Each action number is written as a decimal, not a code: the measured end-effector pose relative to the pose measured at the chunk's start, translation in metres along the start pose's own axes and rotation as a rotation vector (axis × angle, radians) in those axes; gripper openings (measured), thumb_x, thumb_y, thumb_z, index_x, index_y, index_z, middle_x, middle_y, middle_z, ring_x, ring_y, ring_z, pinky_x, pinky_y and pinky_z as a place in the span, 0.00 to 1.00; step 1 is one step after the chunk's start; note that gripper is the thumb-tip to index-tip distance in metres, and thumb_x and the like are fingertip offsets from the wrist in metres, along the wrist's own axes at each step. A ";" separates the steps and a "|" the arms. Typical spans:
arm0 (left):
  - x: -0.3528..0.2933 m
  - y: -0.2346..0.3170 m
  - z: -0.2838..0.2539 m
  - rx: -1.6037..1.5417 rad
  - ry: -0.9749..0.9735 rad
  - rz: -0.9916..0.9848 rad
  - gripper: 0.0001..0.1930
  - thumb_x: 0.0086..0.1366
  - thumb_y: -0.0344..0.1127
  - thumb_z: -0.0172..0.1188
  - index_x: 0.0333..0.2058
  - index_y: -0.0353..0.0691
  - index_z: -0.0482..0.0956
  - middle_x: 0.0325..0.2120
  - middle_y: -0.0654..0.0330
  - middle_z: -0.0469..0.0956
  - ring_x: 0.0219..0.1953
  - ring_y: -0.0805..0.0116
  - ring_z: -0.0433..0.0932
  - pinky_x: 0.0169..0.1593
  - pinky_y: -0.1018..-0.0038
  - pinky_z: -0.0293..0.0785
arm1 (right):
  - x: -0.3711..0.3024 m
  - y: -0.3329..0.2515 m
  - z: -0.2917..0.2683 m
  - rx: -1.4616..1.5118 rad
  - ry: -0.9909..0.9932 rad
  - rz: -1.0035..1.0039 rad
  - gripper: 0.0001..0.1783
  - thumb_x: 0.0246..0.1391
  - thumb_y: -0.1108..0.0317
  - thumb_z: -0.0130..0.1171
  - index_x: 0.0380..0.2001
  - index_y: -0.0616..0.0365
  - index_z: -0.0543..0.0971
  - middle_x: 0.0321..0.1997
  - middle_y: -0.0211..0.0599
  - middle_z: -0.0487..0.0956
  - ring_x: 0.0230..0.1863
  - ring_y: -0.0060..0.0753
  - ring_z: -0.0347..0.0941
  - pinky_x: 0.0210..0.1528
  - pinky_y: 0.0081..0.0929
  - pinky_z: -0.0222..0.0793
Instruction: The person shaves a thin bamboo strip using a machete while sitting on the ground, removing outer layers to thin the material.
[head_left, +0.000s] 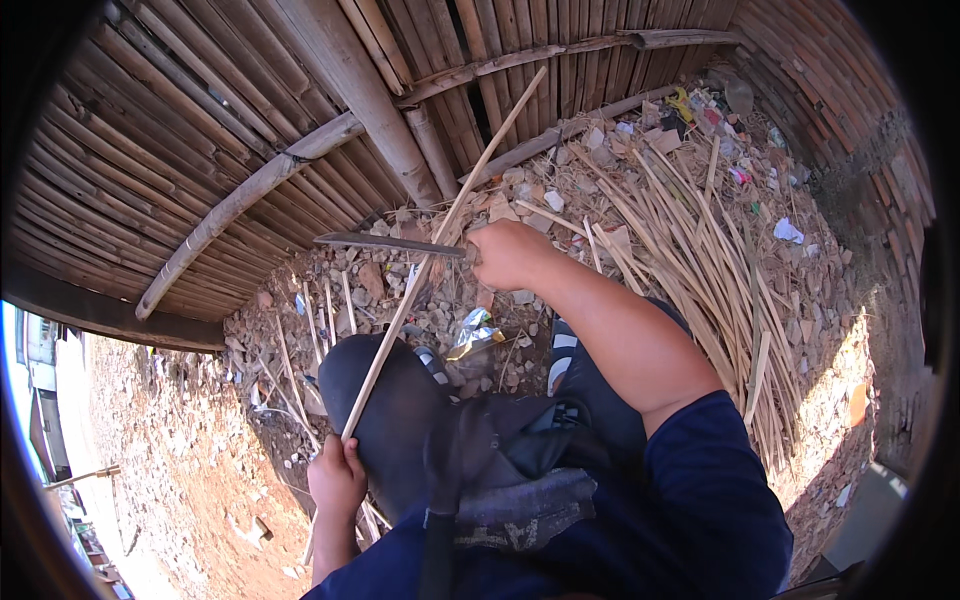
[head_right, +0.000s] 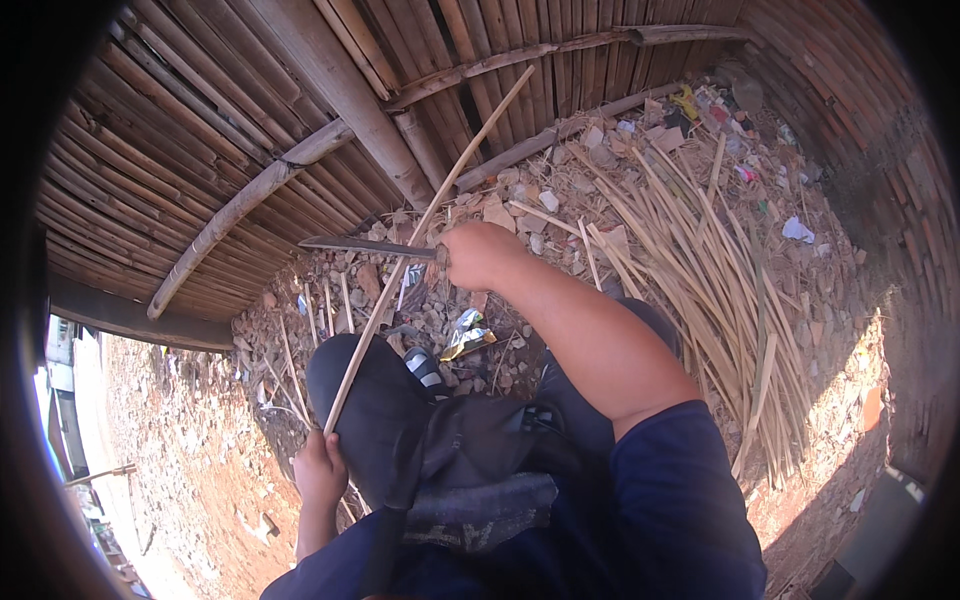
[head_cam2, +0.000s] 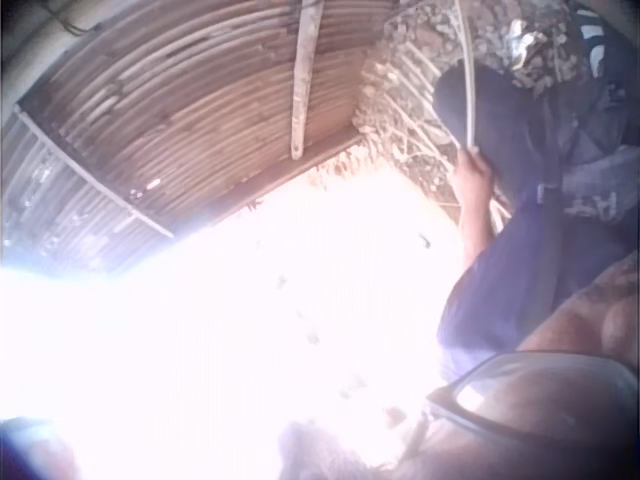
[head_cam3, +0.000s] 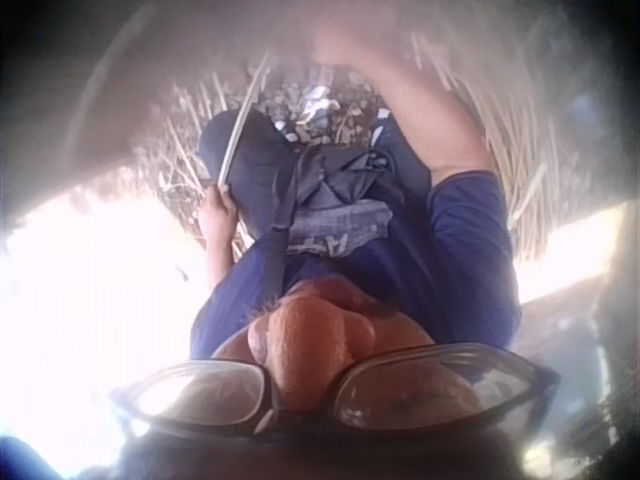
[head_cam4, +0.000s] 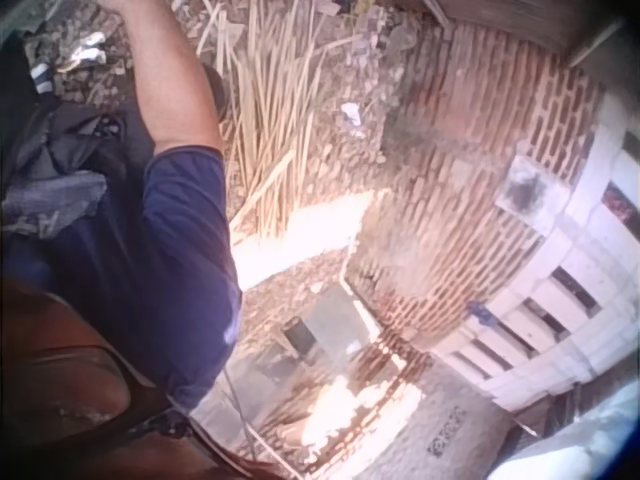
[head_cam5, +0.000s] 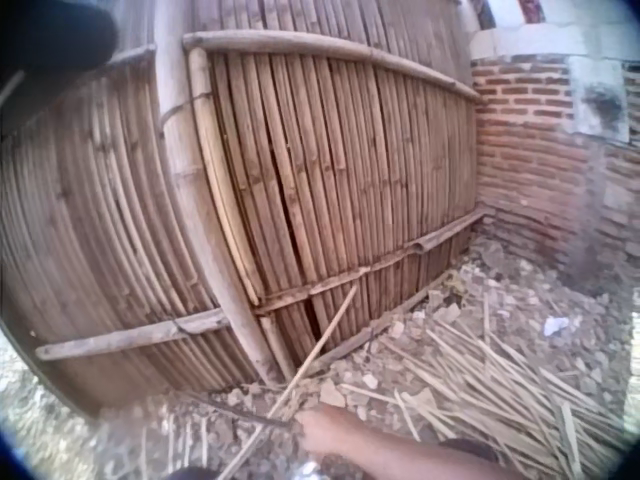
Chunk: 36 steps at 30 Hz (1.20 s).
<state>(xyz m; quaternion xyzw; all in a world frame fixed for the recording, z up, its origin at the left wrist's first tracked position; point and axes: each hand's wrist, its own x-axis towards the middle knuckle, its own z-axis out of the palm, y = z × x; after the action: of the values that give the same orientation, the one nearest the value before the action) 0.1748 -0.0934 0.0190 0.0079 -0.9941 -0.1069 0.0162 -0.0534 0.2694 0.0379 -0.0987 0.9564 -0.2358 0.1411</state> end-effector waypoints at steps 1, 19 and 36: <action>-0.001 0.000 0.001 0.002 -0.010 0.002 0.15 0.74 0.43 0.54 0.29 0.40 0.70 0.17 0.46 0.76 0.21 0.39 0.78 0.25 0.49 0.71 | -0.006 -0.005 -0.005 -0.015 -0.049 -0.010 0.18 0.48 0.64 0.63 0.44 0.51 0.85 0.45 0.47 0.85 0.50 0.52 0.81 0.52 0.48 0.78; 0.000 0.002 0.010 0.067 0.062 0.026 0.14 0.72 0.40 0.57 0.30 0.39 0.70 0.19 0.45 0.76 0.21 0.39 0.77 0.24 0.50 0.71 | -0.011 -0.013 0.002 -0.107 -0.078 -0.150 0.16 0.45 0.63 0.66 0.40 0.55 0.83 0.39 0.46 0.85 0.44 0.54 0.82 0.47 0.50 0.77; 0.001 0.001 0.016 0.073 0.117 0.037 0.14 0.71 0.39 0.58 0.29 0.40 0.70 0.19 0.47 0.76 0.21 0.41 0.77 0.25 0.51 0.71 | -0.013 -0.014 -0.009 -0.118 -0.053 -0.148 0.18 0.46 0.64 0.64 0.43 0.52 0.84 0.41 0.49 0.84 0.47 0.54 0.82 0.50 0.49 0.77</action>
<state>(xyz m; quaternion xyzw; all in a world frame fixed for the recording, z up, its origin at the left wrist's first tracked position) 0.1733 -0.0895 0.0034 -0.0035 -0.9947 -0.0695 0.0759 -0.0423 0.2644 0.0551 -0.1836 0.9546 -0.1862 0.1425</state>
